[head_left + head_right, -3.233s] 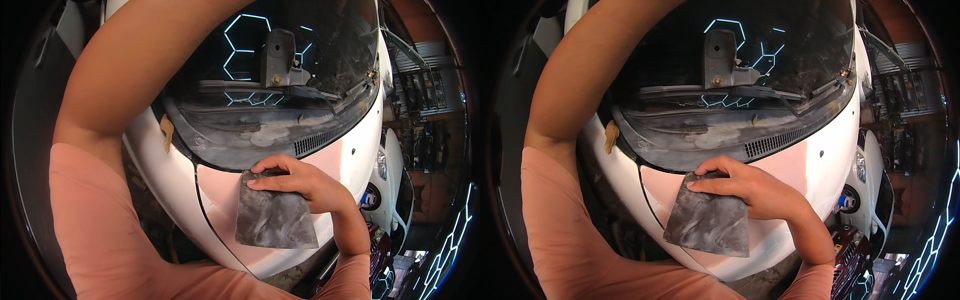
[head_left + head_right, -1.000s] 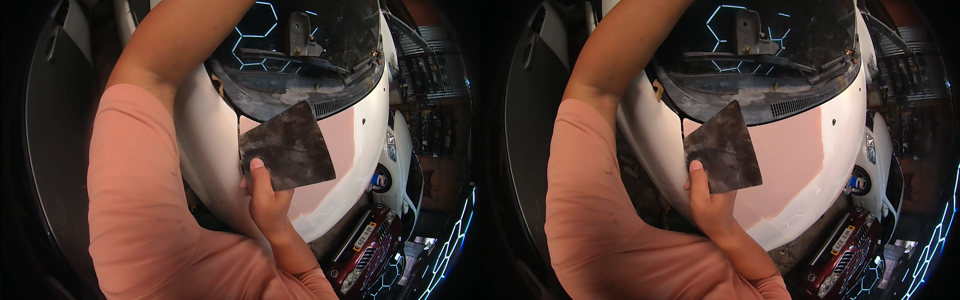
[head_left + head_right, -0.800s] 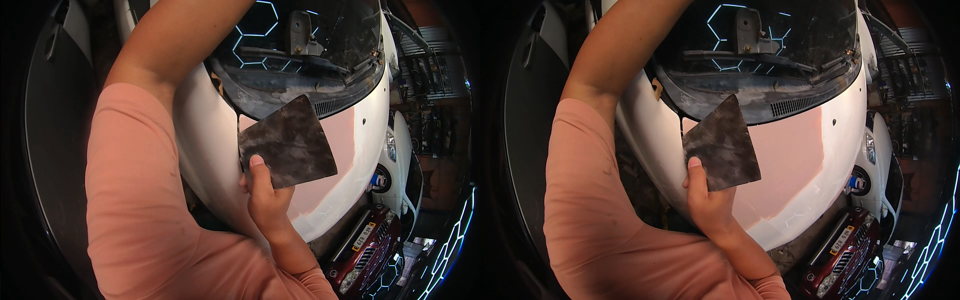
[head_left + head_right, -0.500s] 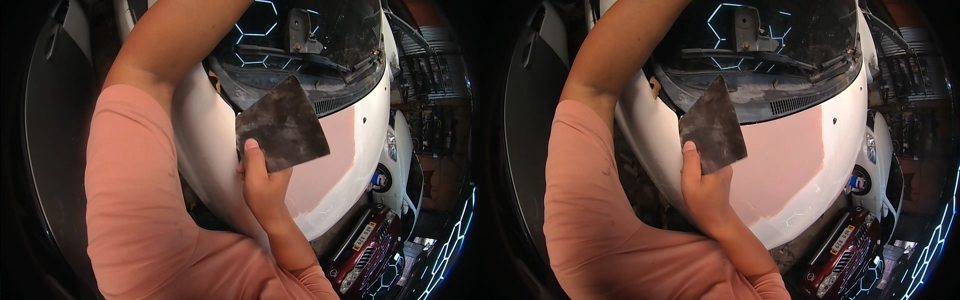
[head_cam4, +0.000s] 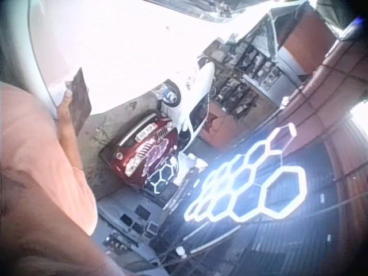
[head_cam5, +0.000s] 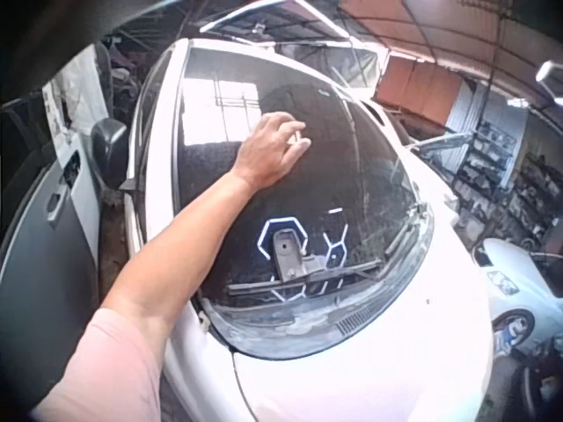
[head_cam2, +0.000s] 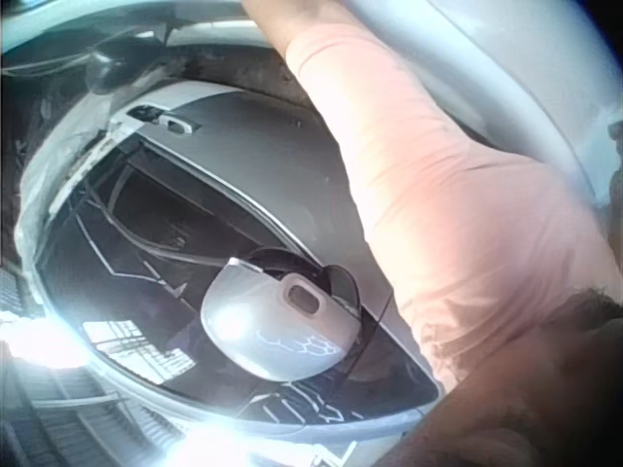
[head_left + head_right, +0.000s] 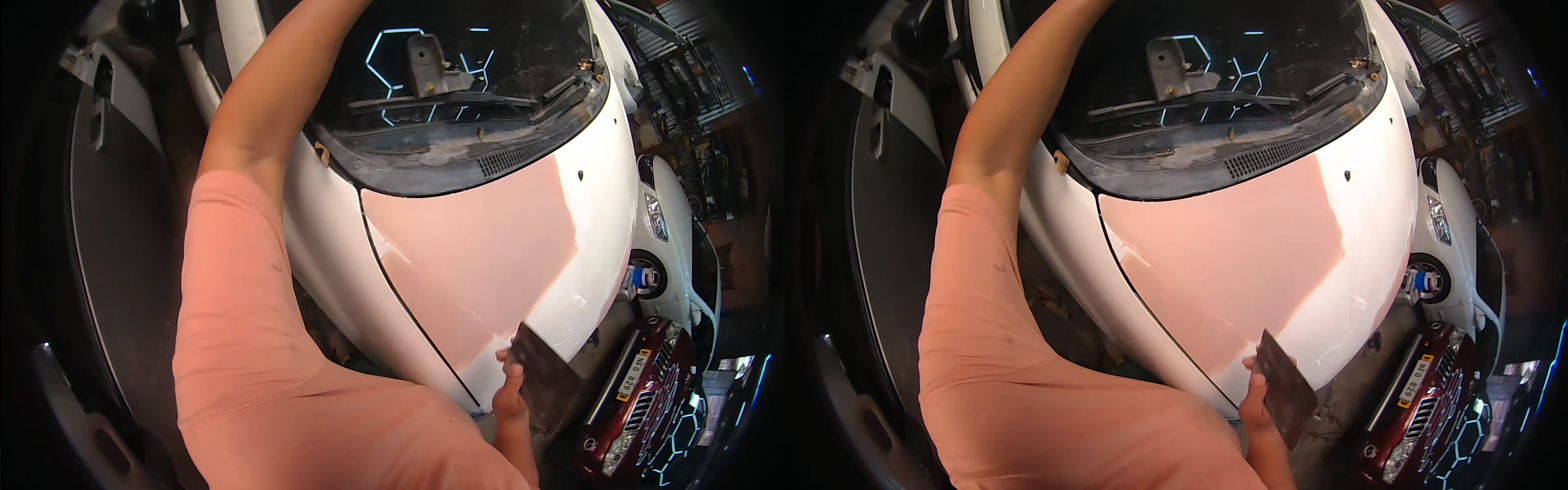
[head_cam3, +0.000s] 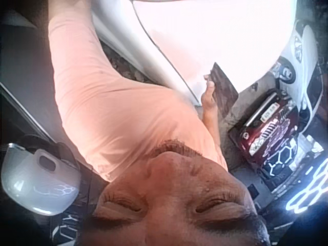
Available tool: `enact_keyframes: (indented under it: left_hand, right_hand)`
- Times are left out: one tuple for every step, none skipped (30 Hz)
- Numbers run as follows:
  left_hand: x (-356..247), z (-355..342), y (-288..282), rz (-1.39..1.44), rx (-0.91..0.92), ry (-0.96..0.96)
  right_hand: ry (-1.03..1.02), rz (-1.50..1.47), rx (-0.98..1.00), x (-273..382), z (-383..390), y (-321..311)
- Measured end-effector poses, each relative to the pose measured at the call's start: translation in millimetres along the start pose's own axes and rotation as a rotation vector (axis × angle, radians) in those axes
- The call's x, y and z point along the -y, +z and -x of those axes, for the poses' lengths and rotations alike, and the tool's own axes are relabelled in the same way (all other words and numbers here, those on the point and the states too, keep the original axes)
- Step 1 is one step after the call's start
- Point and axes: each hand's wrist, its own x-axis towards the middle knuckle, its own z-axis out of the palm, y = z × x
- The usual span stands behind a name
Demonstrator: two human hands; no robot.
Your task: The person sands the hood of a white car using a sanding block, then handles and cleans pieces of sandpaper by hand.
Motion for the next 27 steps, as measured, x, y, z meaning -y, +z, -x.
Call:
enact_keyframes:
  left_hand:
    - [-5.8,-0.4,-0.4,0.003,0.074,-0.033]
    - [-12.9,0.7,-2.0,0.003,0.156,-0.078]
    - [-18.3,-0.8,-8.0,-0.05,0.182,-0.068]
    - [-28.8,-5.1,-15.3,-0.103,0.21,-0.053]
    - [-42.2,-10.5,-30.2,-0.165,0.239,-0.035]
    - [-58.0,-10.2,-48.9,-0.122,0.303,-0.142]
    - [-77.9,2.4,-62.0,-0.103,0.298,-0.186]
    - [-100.7,13.1,-82.9,-0.101,0.288,-0.226]
    - [-123.8,24.4,-98.4,-0.093,0.272,-0.264]
    - [-146.3,44.9,-104.9,-0.127,0.237,-0.246]
    - [-166.8,67.8,-115.3,-0.173,0.203,-0.231]
    - [-192.6,86.9,-126.3,-0.083,0.323,-0.356]
    - [-216.1,105.4,-135.3,0.008,0.44,-0.485]
    - [-233.7,122.2,-142.1,-0.067,0.507,-0.48]
    - [-248.6,138.4,-145.7,-0.143,0.575,-0.475]
    - [-260.1,154.7,-148.8,-0.205,0.627,-0.451]
    - [-270.7,172.3,-151.1,-0.268,0.682,-0.431]
    - [-280.7,183.9,-152.8,-0.329,0.736,-0.413]
    - [-290.9,188.1,-156.9,-0.341,0.772,-0.418]
    - [-300.3,191.3,-161.0,-0.354,0.808,-0.423]
    - [-309.9,194.3,-165.4,-0.368,0.843,-0.429]
    - [-325.1,194.8,-169.0,-0.325,0.85,-0.439]
    - [-344.3,199.8,-174.3,-0.283,0.854,-0.438]
    - [-365.9,208.5,-179.7,-0.243,0.857,-0.438]
    - [-390.3,214.8,-184.8,-0.197,0.862,-0.432]
    - [-420.9,219.8,-194.2,-0.117,0.873,-0.439]
    - [-455.9,226.3,-204.1,-0.034,0.883,-0.445]
  right_hand:
    - [0.114,0.034,-0.004,-9.1,28.8,-13.8]
    - [0.261,-0.012,-0.087,-14.6,56.9,-22.9]
    - [0.38,0.002,-0.134,-28.1,88.1,-33.5]
    - [0.502,0.01,-0.181,-45.9,121.5,-46.6]
    - [0.623,0.012,-0.218,-51.2,137.4,-49.7]
    - [0.618,-0.062,-0.269,-58.7,149.5,-52.0]
    - [0.621,-0.12,-0.333,-57.5,156.6,-49.1]
    - [0.612,-0.188,-0.389,-58.0,161.3,-49.2]
    - [0.596,-0.194,-0.403,-55.6,160.3,-49.4]
    - [0.59,-0.195,-0.421,-49.5,156.6,-49.8]
    - [0.581,-0.197,-0.429,-45.5,152.4,-51.4]
    - [0.583,-0.228,-0.387,-45.5,151.3,-56.4]
    - [0.583,-0.253,-0.346,-47.6,150.6,-63.8]
    - [0.578,-0.275,-0.296,-48.7,148.6,-72.8]
    - [0.562,-0.278,-0.247,-48.1,147.2,-80.6]
    - [0.539,-0.283,-0.193,-47.9,143.9,-89.1]
    - [0.517,-0.285,-0.137,-48.6,142.8,-96.7]
    - [0.5,-0.299,-0.112,-50.8,142.3,-103.5]
    - [0.484,-0.316,-0.087,-53.3,143.7,-109.4]
    - [0.469,-0.333,-0.061,-56.0,145.4,-115.2]
    - [0.473,-0.345,-0.056,-59.6,147.3,-120.4]
    - [0.485,-0.358,-0.054,-64.7,150.7,-123.4]
    - [0.495,-0.37,-0.049,-69.9,154.9,-127.9]
    - [0.523,-0.385,-0.032,-78.5,158.1,-133.2]
    - [0.555,-0.401,-0.021,-90.0,161.6,-138.8]
    - [0.591,-0.414,-0.007,-97.6,165.0,-145.1]
    - [0.599,-0.462,-0.007,-98.0,163.1,-151.0]
